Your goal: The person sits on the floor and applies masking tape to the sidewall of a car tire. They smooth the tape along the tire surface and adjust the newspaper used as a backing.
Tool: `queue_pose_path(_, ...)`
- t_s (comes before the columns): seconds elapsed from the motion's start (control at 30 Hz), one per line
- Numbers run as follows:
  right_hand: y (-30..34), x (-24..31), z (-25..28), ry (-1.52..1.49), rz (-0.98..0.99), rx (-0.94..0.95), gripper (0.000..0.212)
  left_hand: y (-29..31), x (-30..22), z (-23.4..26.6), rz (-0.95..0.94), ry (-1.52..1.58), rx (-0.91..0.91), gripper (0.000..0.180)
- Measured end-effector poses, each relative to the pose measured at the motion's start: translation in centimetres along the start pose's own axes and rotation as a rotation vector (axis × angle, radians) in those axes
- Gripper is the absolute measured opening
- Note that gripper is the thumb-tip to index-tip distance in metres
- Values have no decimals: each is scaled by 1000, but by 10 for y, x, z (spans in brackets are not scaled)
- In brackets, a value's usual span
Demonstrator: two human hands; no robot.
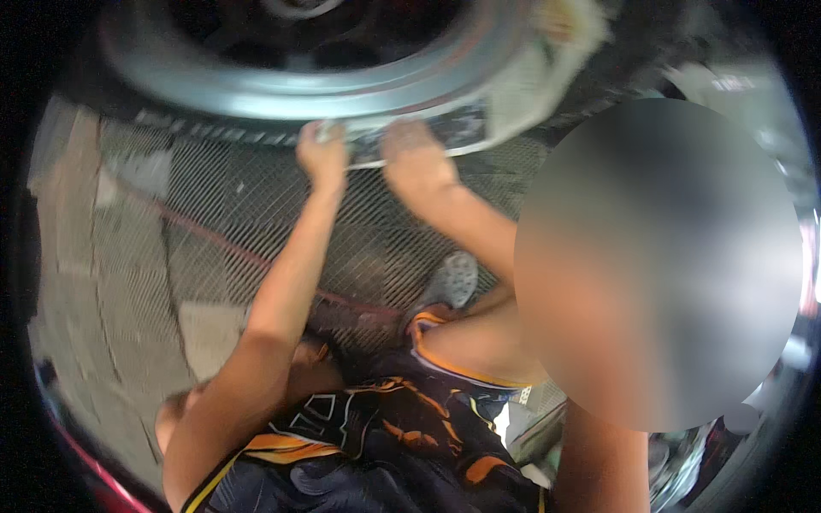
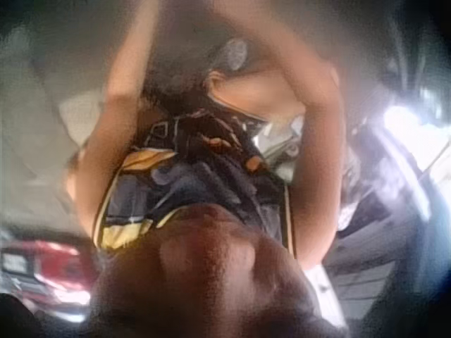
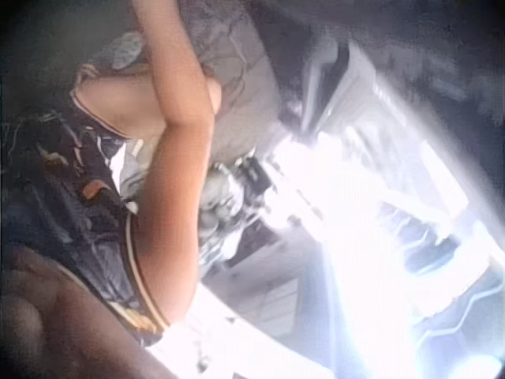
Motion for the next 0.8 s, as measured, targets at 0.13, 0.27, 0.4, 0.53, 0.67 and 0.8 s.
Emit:
queue_pose_path(0.13, -5, 5, 11, 199, 196, 89, 50, 14, -8, -6, 371, 307, 103, 22)
queue_pose_path(0.27, -11, 2, 7, 110, 254, 42, 47, 7, -15, 0, 163, 177, 65, 30)
queue_pose_path(0.4, -14, -1, -11, 125, 270, -1, 46, 7, -20, -10, 208, 183, 115, 32)
queue_pose_path(0.53, -16, 1, -13, 116, 244, 16, 46, 12, -12, -11, 275, 268, 55, 29)
queue_pose_path(0.67, -19, 1, -8, 86, 215, -2, 49, 11, -9, -13, 235, 295, 35, 30)
queue_pose_path(0.8, -16, -1, -10, 77, 221, -16, 46, 8, -12, -14, 224, 263, 8, 30)
Point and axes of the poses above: each hand's wrist, its own y-axis away from the middle knuckle, its own z-axis out of the back of the hand, x = y × z, the point moved 3 cm from there along -y, towards the middle knuckle, and after that the axes turned 12 degrees about -x, right-handed, at the moved point
